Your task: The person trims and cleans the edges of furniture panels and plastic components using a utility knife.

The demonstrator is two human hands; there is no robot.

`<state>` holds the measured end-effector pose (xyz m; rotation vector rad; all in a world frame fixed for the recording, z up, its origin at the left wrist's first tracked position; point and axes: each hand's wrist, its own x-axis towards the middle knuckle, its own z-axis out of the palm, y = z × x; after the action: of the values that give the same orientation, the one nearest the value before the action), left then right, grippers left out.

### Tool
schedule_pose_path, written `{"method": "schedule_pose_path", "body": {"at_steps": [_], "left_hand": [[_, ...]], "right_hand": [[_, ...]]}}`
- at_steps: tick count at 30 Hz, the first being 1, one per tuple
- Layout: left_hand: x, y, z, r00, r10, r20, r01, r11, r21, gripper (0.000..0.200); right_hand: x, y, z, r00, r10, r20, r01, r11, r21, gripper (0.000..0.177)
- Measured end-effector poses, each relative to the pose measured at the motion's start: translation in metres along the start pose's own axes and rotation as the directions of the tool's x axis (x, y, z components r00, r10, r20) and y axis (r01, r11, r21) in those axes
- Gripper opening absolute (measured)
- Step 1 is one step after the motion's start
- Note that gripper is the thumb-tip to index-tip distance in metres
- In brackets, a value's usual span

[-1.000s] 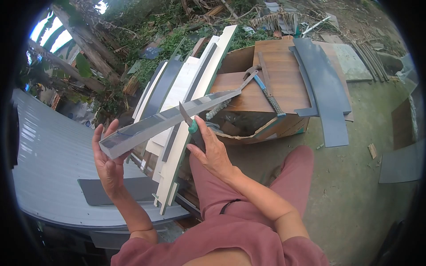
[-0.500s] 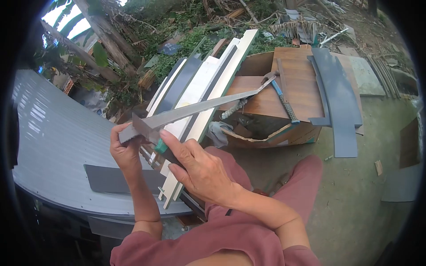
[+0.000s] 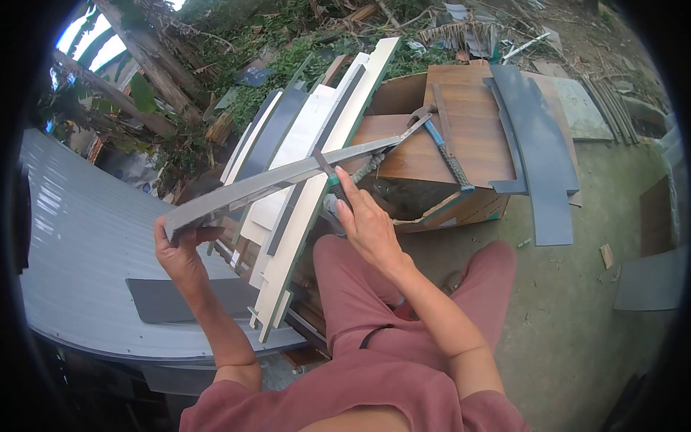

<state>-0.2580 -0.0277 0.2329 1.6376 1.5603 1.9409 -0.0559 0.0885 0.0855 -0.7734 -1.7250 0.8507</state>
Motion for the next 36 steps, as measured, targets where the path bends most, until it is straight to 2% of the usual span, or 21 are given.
{"method": "schedule_pose_path", "body": {"at_steps": [4, 5, 8, 10, 12, 16, 20, 23, 25, 29, 31, 32, 33, 34, 35, 36], "left_hand": [[0.004, -0.005, -0.009, 0.999, -0.032, -0.014, 0.032, 0.999, -0.01, 0.034], [0.005, -0.007, -0.01, 0.999, -0.031, -0.019, 0.03, 0.999, -0.017, 0.035], [0.007, -0.009, -0.014, 0.999, -0.031, -0.031, 0.031, 0.999, -0.017, 0.037], [0.008, -0.012, -0.018, 0.999, -0.033, -0.035, 0.033, 0.999, -0.008, 0.039], [0.01, -0.018, -0.022, 0.999, -0.021, -0.032, 0.024, 0.997, 0.07, 0.055], [0.012, -0.018, -0.022, 0.999, -0.017, -0.041, 0.021, 0.996, 0.091, 0.057], [0.014, -0.016, -0.021, 0.999, -0.031, -0.036, 0.033, 0.997, 0.076, 0.058], [0.015, -0.02, -0.025, 0.998, -0.031, -0.046, 0.033, 0.998, 0.046, 0.054], [0.015, -0.021, -0.026, 0.998, -0.031, -0.054, 0.032, 0.999, 0.019, 0.049], [0.016, -0.023, -0.029, 0.993, -0.068, -0.092, 0.073, 0.996, 0.044, 0.052], [0.015, -0.026, -0.035, 0.991, -0.082, -0.104, 0.087, 0.995, 0.047, 0.053], [0.014, -0.029, -0.04, 0.99, -0.094, -0.101, 0.101, 0.993, 0.061, 0.055], [0.013, -0.031, -0.045, 0.989, -0.106, -0.099, 0.114, 0.99, 0.077, 0.057], [0.013, -0.032, -0.05, 0.989, -0.105, -0.105, 0.114, 0.991, 0.076, 0.057], [0.011, -0.033, -0.054, 0.987, -0.109, -0.118, 0.123, 0.985, 0.117, 0.055], [0.011, -0.033, -0.058, 0.985, -0.113, -0.129, 0.133, 0.978, 0.159, 0.054]], "right_hand": [[0.017, 0.06, 0.003, 0.979, 0.205, 0.017, -0.204, 0.979, -0.023, 0.048], [0.021, 0.074, 0.004, 0.979, 0.202, -0.005, -0.202, 0.979, -0.023, 0.047], [0.034, 0.117, 0.002, 0.94, 0.341, 0.015, -0.34, 0.939, -0.048, 0.048], [0.041, 0.151, 0.003, 0.935, 0.355, -0.004, -0.354, 0.933, -0.06, 0.047], [0.048, 0.183, 0.003, 0.931, 0.364, -0.015, -0.364, 0.929, -0.071, 0.047], [0.062, 0.241, -0.002, 0.897, 0.443, -0.002, -0.437, 0.884, -0.166, 0.049], [0.07, 0.247, -0.003, 0.894, 0.449, -0.002, -0.441, 0.877, -0.189, 0.05], [0.071, 0.213, -0.002, 0.907, 0.421, -0.025, -0.42, 0.896, -0.143, 0.047], [0.069, 0.205, -0.002, 0.851, 0.526, -0.004, -0.515, 0.831, -0.21, 0.048], [0.069, 0.232, -0.007, 0.835, 0.549, 0.012, -0.528, 0.809, -0.26, 0.052], [0.065, 0.226, -0.006, 0.869, 0.493, -0.032, -0.494, 0.868, -0.052, 0.047], [0.062, 0.222, -0.006, 0.871, 0.49, -0.031, -0.491, 0.869, -0.057, 0.047], [0.058, 0.217, -0.006, 0.788, 0.612, 0.071, -0.594, 0.725, 0.35, 0.04], [0.054, 0.21, -0.005, 0.709, 0.669, 0.223, -0.608, 0.42, 0.673, 0.034], [0.049, 0.202, -0.001, 0.709, 0.668, 0.225, -0.61, 0.422, 0.671, 0.034], [0.042, 0.19, 0.004, 0.719, 0.639, 0.273, -0.539, 0.266, 0.799, 0.03]]}}
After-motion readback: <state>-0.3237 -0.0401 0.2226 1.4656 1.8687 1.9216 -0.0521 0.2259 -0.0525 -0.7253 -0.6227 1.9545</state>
